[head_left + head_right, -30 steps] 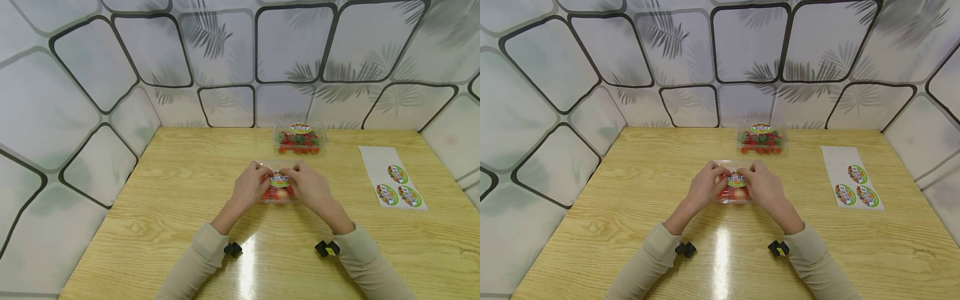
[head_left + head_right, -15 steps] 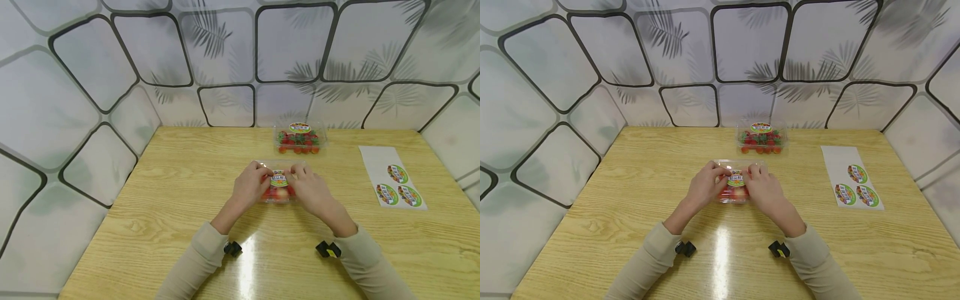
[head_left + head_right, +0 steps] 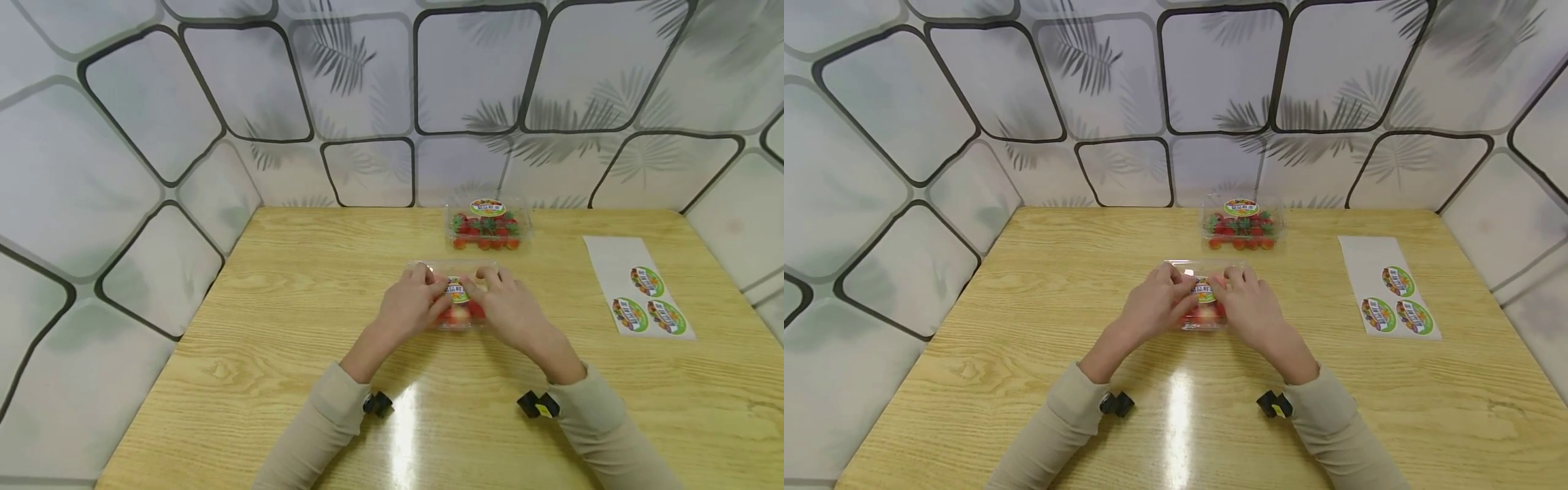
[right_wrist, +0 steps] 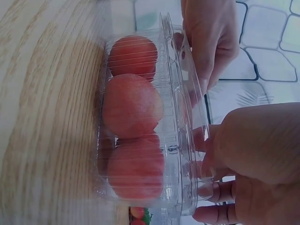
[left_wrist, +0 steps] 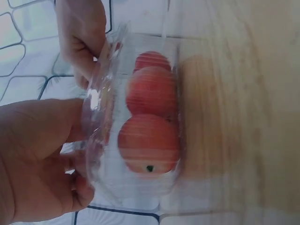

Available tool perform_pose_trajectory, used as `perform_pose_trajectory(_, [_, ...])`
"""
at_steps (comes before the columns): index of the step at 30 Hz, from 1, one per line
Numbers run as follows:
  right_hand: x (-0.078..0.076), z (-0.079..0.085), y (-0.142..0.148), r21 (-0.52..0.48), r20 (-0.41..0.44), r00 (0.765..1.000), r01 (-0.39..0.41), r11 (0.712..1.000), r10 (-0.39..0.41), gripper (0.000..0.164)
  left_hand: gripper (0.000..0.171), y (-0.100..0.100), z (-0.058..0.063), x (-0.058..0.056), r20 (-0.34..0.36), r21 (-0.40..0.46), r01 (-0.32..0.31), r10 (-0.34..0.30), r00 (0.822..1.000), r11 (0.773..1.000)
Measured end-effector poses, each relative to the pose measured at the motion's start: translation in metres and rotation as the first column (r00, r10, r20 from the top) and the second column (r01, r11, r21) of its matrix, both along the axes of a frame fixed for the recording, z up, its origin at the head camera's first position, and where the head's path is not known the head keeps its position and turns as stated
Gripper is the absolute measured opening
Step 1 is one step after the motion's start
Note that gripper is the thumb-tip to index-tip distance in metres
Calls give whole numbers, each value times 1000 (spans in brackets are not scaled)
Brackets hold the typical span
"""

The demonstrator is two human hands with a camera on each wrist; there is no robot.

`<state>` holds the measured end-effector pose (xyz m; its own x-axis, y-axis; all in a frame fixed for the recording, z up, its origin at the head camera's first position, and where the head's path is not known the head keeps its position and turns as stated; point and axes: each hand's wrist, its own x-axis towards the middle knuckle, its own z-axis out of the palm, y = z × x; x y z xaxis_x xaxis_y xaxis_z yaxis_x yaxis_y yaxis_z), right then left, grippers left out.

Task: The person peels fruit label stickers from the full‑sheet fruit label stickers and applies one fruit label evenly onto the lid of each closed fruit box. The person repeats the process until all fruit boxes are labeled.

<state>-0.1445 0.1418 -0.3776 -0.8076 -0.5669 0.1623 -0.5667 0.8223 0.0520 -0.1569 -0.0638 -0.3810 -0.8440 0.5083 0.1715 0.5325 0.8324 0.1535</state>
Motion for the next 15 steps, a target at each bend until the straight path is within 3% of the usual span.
perform_pose_trajectory(6, [0, 1, -1, 3, 11, 1000, 13, 1000, -13, 70, 63, -10, 6, 0, 43, -133, 111, -106, 993, 985])
perform_pose_trajectory(10, [-2, -1, -1, -42, 23, 1000, 17, 999, -16, 67, 64, -12, 8, -1, 53, -125, 133, -128, 990, 983])
perform_pose_trajectory(15, [-3, -5, 1, -102, 22, 1000, -11, 995, 13, 64, 64, -11, 8, 0, 79, -104, 117, -109, 991, 988])
